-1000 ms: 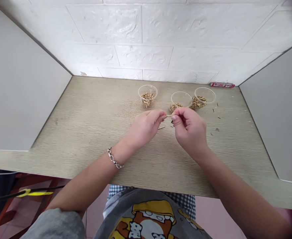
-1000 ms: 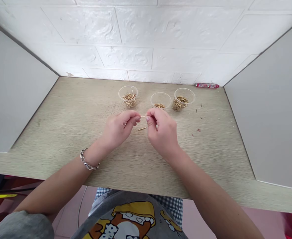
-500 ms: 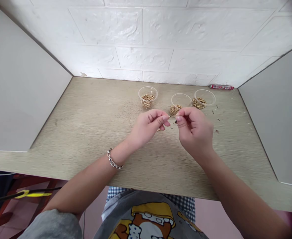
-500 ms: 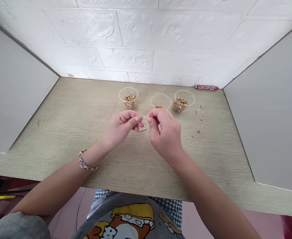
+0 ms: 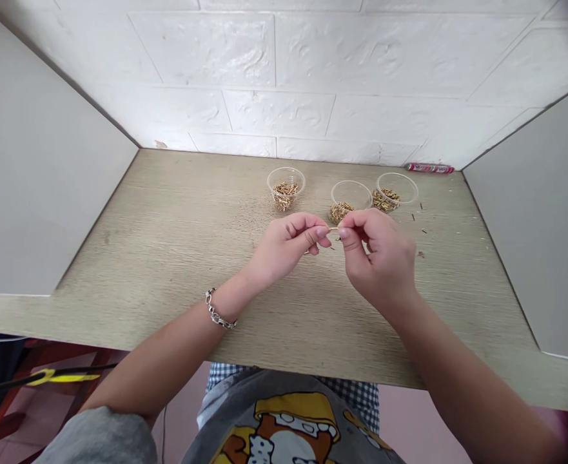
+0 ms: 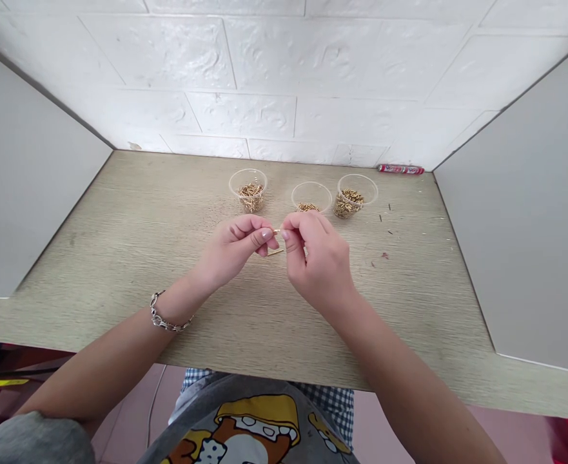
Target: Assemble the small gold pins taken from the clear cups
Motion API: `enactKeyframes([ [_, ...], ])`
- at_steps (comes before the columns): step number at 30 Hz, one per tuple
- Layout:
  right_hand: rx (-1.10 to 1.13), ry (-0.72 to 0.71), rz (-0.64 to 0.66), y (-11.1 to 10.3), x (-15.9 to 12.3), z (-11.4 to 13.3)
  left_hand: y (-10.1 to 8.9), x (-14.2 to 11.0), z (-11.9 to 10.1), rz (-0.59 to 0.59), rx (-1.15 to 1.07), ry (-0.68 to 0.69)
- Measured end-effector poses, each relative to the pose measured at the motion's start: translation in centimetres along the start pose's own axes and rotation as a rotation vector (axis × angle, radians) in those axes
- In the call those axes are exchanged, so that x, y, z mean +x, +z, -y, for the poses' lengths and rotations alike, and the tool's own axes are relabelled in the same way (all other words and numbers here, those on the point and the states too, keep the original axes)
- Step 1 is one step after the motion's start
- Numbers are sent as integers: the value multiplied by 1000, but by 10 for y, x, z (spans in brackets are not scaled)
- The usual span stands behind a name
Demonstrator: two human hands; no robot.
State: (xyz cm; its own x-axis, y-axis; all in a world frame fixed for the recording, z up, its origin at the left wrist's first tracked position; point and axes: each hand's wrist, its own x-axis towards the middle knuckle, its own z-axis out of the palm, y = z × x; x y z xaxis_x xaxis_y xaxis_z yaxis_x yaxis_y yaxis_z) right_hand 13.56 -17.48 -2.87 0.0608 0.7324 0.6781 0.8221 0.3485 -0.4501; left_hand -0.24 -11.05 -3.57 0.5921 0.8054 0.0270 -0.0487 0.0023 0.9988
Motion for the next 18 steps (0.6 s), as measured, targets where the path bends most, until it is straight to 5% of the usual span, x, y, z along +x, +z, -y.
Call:
enactKeyframes([
  [18,-77,-21,68,-1,-1,-4,-3,-4,0,-107,541,220],
])
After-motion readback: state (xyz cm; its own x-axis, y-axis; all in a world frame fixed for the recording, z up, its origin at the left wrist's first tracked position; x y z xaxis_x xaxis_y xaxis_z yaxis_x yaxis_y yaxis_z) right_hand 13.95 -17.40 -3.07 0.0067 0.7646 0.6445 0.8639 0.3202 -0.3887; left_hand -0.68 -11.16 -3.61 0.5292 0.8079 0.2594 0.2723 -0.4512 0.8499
